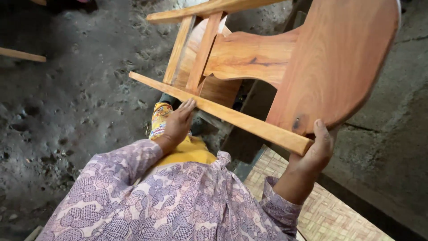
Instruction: The person sands the backrest and seat of a wooden chair using a sanding block. They hold the chair upright initially, then place it between their legs while sitting on the floor to continue smoothing the surfaces.
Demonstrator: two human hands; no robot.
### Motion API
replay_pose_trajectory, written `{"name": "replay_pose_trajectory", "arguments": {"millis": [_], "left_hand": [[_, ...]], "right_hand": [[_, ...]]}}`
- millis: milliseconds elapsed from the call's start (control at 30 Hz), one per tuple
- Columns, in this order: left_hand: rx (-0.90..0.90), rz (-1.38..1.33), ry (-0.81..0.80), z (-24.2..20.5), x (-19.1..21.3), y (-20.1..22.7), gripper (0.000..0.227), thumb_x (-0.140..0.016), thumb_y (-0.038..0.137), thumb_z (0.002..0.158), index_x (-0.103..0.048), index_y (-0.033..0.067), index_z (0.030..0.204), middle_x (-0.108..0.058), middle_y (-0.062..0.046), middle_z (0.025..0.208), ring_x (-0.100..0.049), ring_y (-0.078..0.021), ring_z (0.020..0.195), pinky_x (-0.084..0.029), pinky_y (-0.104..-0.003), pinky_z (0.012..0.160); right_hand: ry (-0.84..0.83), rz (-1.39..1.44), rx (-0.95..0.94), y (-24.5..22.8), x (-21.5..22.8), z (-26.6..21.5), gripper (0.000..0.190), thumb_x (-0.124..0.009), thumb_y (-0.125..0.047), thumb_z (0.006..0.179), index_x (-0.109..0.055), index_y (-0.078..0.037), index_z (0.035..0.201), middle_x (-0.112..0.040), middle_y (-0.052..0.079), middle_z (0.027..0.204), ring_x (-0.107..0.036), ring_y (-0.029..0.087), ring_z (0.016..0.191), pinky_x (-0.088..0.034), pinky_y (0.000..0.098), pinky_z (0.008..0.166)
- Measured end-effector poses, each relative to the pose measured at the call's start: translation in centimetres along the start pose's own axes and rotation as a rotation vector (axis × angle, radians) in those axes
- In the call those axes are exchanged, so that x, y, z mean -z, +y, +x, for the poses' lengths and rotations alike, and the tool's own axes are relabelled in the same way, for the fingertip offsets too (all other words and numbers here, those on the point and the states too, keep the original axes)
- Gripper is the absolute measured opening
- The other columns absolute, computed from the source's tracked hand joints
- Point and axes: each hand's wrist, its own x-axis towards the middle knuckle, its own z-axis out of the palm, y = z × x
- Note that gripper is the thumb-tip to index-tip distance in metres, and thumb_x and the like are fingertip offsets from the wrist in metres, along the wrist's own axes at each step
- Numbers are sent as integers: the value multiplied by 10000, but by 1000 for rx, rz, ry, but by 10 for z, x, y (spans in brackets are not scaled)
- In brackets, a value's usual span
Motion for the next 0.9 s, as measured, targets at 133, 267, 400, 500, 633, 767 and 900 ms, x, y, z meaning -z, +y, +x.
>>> {"name": "replay_pose_trajectory", "arguments": {"millis": [133,267,400,500,633,767,900], "left_hand": [[-76,-181,103,42,-27,78,416,-589,83,951,-645,67,1363,-695,-227,1217,-658,-424,1119,-533,-507,976],[-175,-311,44,89,2,198,394,-615,191,981,-647,160,1372,-670,-95,1371,-655,-310,1270,-542,-393,1072],[-285,-330,31,83,2,162,356,-559,141,1002,-670,86,1336,-654,-118,1387,-649,-317,1275,-529,-400,1092],[-419,-144,1,70,4,116,413,-558,24,958,-625,31,1366,-678,-245,1278,-703,-401,1066,-591,-489,893],[608,-356,101,35,-9,9,366,-629,283,988,-700,55,1265,-704,-228,1218,-632,-368,1192,-456,-498,1095],[711,120,-199,-14,-6,-79,406,-524,373,1050,-622,229,1417,-647,-73,1372,-617,-297,1231,-472,-444,1087],[802,126,-167,-10,-14,-78,412,-486,479,1058,-647,283,1382,-696,-29,1283,-649,-269,1175,-493,-435,1046]], "right_hand": [[-40,-8,0,4,1,3,444,-676,-215,942,-559,-106,1356,-599,157,1214,-646,244,1146,-589,418,997],[-89,-15,-1,7,6,4,473,-666,-226,946,-532,-117,1387,-582,162,1256,-631,252,1170,-573,424,1014],[-101,-23,3,9,9,7,493,-659,-233,949,-514,-124,1407,-570,166,1284,-621,256,1187,-563,428,1025],[-105,-33,2,11,14,10,513,-652,-240,951,-496,-131,1428,-558,170,1312,-611,261,1203,-552,432,1036],[-108,-50,13,13,19,14,543,-641,-251,956,-468,-142,1458,-540,175,1354,-597,269,1228,-537,438,1053],[-116,-68,22,15,22,22,573,-631,-262,960,-441,-153,1489,-522,181,1396,-582,276,1252,-521,444,1070],[-117,-76,25,19,23,21,593,-624,-269,962,-423,-160,1509,-510,185,1423,-572,281,1269,-511,448,1081]]}}
